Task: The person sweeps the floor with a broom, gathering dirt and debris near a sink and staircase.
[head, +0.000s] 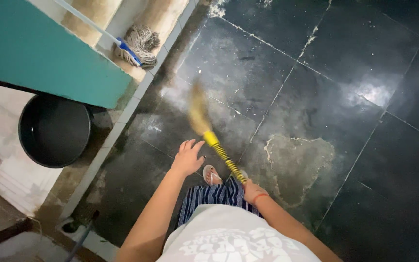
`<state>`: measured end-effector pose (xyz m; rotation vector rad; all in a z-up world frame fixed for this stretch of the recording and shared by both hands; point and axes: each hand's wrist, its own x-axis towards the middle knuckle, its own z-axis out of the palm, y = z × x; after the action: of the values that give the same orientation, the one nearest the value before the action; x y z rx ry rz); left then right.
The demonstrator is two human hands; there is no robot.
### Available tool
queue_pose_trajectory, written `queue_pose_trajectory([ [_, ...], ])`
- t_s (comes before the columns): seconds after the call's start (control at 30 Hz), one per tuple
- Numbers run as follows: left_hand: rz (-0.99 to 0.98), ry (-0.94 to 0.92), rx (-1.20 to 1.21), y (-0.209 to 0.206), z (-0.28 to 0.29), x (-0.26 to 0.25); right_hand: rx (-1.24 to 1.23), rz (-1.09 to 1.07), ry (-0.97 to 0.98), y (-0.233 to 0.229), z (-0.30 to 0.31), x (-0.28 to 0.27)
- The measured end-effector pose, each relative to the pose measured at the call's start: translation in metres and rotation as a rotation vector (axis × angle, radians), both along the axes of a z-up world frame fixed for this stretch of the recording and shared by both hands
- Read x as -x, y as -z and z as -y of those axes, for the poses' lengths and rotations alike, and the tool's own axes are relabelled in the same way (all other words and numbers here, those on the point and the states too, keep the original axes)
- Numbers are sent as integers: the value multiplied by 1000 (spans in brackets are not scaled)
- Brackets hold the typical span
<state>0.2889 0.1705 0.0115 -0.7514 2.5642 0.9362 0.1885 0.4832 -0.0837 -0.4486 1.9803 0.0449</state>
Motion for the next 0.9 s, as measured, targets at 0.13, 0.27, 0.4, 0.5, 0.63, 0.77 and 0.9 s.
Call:
queue_pose_trajectory([
  [0.13, -75, -14, 42, -3, 18, 0, 22, 3, -303, -26, 78, 8],
  [0.27, -118, -18, 94, -5, 32, 2, 96, 8, -289, -60, 73, 24],
  [0.4, 7, -81, -17, -8, 40, 19, 80, -99, -33, -62, -1, 55],
  [0.5, -35, -33, 30, -11, 41, 42, 18, -226, 138, -55, -58, 82],
  [0.63, 68, -28, 18, -17, 44, 87, 35, -454, 427, -8, -78, 139],
  [0.77, 59, -10, 66, -19, 59, 151, 167, -206, 1059, 17, -49, 246],
  [0.9, -40, -31, 124, -28, 84, 219, 187, 114, 1507, 22, -34, 351],
])
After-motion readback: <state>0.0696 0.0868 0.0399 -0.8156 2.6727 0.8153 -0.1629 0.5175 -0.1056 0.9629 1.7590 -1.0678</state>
